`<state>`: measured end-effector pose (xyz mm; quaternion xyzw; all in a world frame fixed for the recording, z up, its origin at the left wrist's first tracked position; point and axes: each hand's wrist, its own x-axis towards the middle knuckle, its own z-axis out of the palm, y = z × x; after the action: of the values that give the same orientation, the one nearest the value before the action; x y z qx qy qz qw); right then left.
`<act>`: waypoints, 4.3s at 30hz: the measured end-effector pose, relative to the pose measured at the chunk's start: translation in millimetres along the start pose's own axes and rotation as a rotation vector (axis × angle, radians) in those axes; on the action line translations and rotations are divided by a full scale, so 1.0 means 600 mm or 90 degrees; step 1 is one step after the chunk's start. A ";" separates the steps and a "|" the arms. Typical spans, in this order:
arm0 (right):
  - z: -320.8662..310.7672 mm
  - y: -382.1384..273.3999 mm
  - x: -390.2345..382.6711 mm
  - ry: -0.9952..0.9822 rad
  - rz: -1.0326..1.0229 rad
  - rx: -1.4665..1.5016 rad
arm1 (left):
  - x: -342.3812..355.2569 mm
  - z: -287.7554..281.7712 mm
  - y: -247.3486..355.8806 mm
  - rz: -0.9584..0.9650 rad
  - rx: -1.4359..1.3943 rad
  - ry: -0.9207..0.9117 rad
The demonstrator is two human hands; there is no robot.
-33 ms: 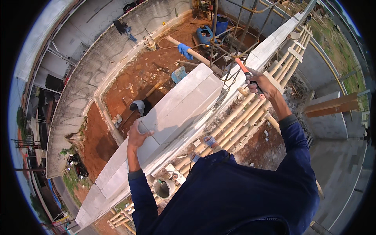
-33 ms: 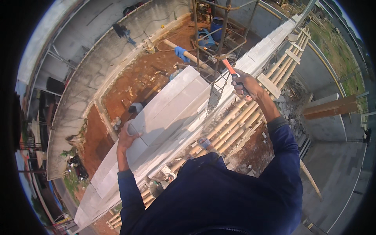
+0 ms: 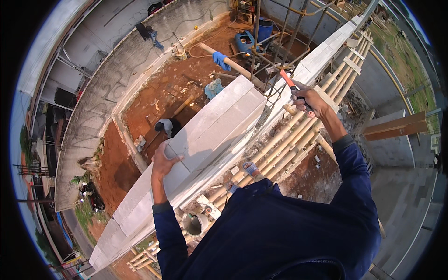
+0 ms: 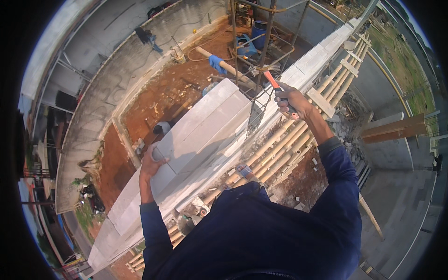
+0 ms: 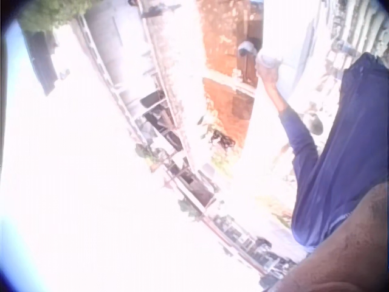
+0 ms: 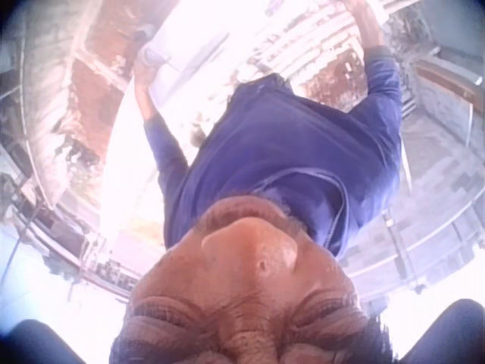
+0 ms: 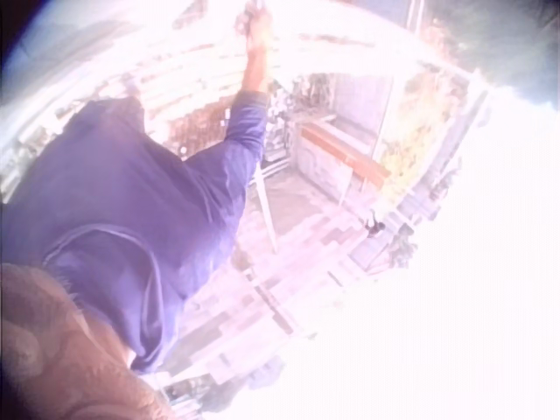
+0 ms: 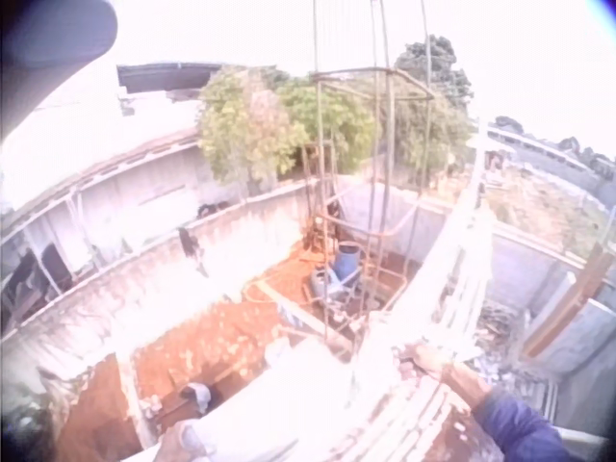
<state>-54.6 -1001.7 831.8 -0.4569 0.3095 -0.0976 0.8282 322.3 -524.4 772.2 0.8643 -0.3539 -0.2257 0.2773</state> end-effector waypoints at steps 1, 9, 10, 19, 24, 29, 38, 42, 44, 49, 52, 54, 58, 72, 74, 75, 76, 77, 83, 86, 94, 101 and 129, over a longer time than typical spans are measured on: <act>0.005 -0.002 0.006 -0.020 0.011 -0.037 | -0.002 -0.001 0.007 -0.008 0.013 0.006; -0.027 -0.010 0.016 -0.048 0.032 0.031 | -0.008 -0.005 0.013 -0.016 0.005 0.013; -0.025 -0.013 0.018 -0.060 0.038 0.043 | -0.007 -0.005 0.016 -0.004 0.015 0.020; -0.028 -0.023 0.036 -0.028 0.002 0.045 | -0.008 -0.009 0.019 0.009 -0.005 0.020; -0.021 -0.016 0.024 -0.149 0.103 0.058 | -0.012 -0.009 0.027 0.002 -0.020 0.009; 0.007 0.005 -0.030 0.041 -0.019 -0.001 | -0.015 -0.011 0.022 0.010 -0.028 0.015; 0.045 0.137 -0.128 0.215 -0.122 0.052 | -0.013 -0.008 0.023 0.016 -0.021 0.021; 0.048 0.181 -0.109 0.193 -0.059 0.122 | -0.013 -0.009 0.031 0.018 -0.011 0.015; 0.055 0.190 -0.104 0.123 -0.033 0.116 | -0.016 -0.008 0.019 0.025 -0.018 0.019; 0.073 0.185 -0.100 0.177 -0.029 0.120 | -0.010 -0.002 -0.012 0.018 0.002 0.014; 0.048 0.179 -0.104 0.068 0.005 0.096 | -0.007 -0.007 0.010 -0.006 0.062 0.025; 0.049 0.177 -0.112 0.084 0.004 0.048 | -0.013 -0.006 0.017 -0.031 0.078 0.009; 0.039 0.259 -0.105 0.151 -0.094 -0.048 | -0.017 -0.007 0.010 -0.025 0.071 0.006; -0.222 0.635 -0.060 -0.003 0.537 -0.638 | -0.280 0.041 0.034 -0.070 -0.067 0.870; -0.216 0.634 -0.034 -0.082 0.535 -0.738 | -0.358 0.090 -0.004 -0.206 -0.032 1.020; -0.213 0.632 -0.016 -0.115 0.528 -0.781 | -0.388 0.119 -0.035 -0.313 0.089 1.088; -0.210 0.628 0.000 -0.148 0.525 -0.824 | -0.423 0.164 -0.064 -0.412 0.125 1.106; -0.208 0.626 0.019 -0.173 0.521 -0.856 | -0.457 0.210 -0.094 -0.515 0.155 1.117; -0.178 0.612 0.128 -0.323 0.494 -1.043 | -0.678 0.676 -0.203 -0.848 -0.233 0.343; -0.159 0.623 0.155 -0.396 0.487 -1.110 | -0.731 0.887 -0.117 -0.922 -0.507 0.089; -0.059 0.662 0.248 -0.679 0.294 -1.364 | -0.739 0.948 0.000 -0.943 -1.055 0.319; 0.291 0.825 0.225 -0.686 0.174 -1.312 | -0.805 0.854 -0.229 -1.014 -0.545 0.653; 0.243 2.017 0.242 -0.712 -0.011 -1.133 | -0.574 0.863 -0.347 -1.086 -0.466 0.383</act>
<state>1.3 -283.1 -161.6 -0.8829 -0.1599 0.3842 0.2176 -103.0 -312.1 320.6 0.7123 0.5682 -0.2164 0.3507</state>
